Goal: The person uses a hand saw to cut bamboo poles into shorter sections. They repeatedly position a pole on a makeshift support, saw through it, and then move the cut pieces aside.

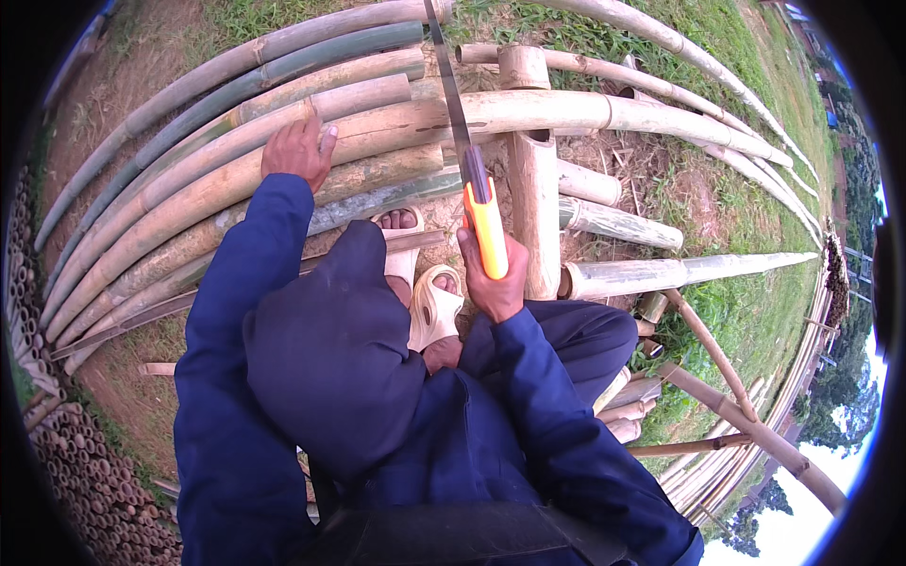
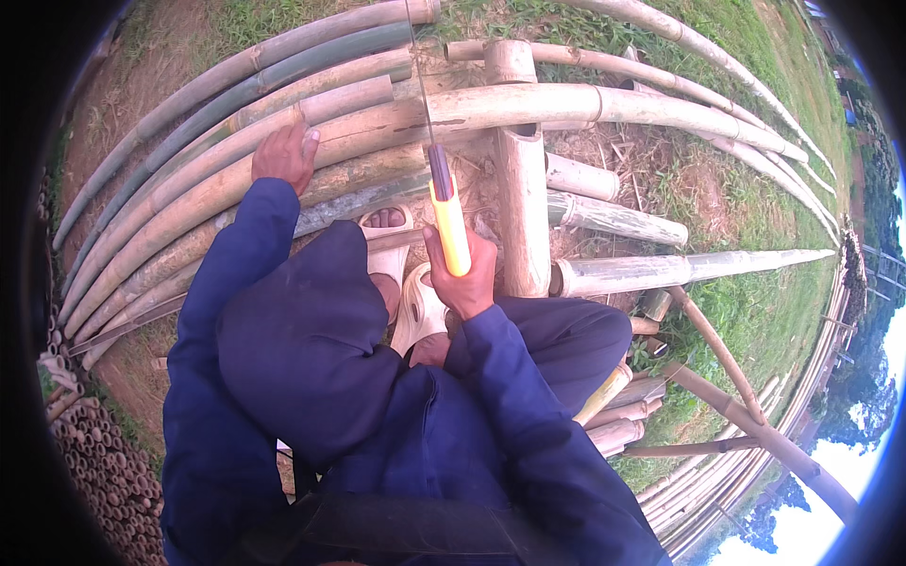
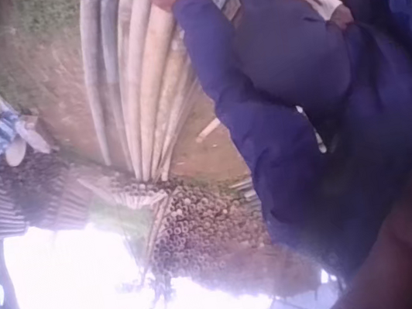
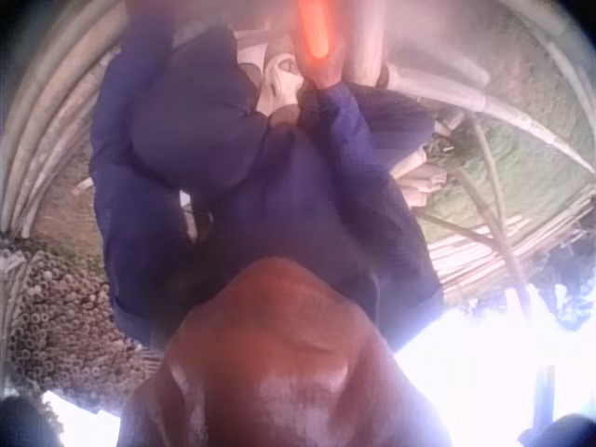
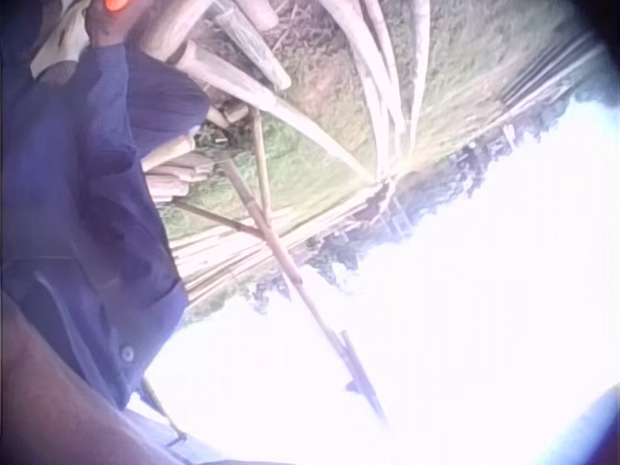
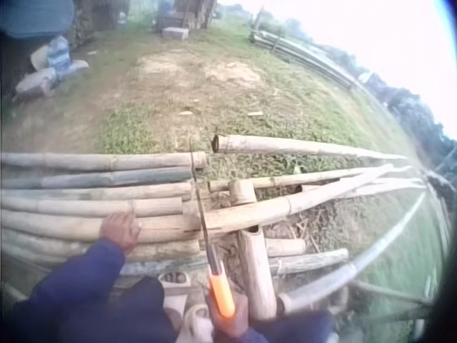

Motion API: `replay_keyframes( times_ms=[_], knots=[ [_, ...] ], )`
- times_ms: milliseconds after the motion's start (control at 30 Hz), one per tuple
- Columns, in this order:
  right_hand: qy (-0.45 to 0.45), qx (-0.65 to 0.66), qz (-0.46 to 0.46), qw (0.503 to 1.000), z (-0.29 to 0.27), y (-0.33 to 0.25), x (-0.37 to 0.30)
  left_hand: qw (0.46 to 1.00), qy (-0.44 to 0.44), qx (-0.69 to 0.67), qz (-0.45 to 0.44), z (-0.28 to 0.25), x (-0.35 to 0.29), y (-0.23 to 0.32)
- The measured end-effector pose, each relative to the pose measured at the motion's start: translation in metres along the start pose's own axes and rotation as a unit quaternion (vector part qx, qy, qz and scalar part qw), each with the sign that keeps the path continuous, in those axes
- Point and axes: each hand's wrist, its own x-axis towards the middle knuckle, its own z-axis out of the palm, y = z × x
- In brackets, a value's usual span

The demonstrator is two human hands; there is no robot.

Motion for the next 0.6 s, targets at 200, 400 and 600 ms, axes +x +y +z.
replay_keyframes(
  times_ms=[200,400,600],
  knots=[
    [0.002,0.093,0.041,0.995,-0.011,0.005,-0.030,0.998,0.002,-0.055,-0.039,0.008,-0.001,-0.022],
    [-0.001,-0.009,-0.008,1.000,-0.052,0.035,-0.116,0.999,0.005,-0.009,-0.051,0.004,0.001,-0.001],
    [-0.007,0.045,-0.048,0.998,0.007,0.016,0.017,0.998,-0.034,0.001,-0.057,0.000,0.004,0.000]
  ],
)
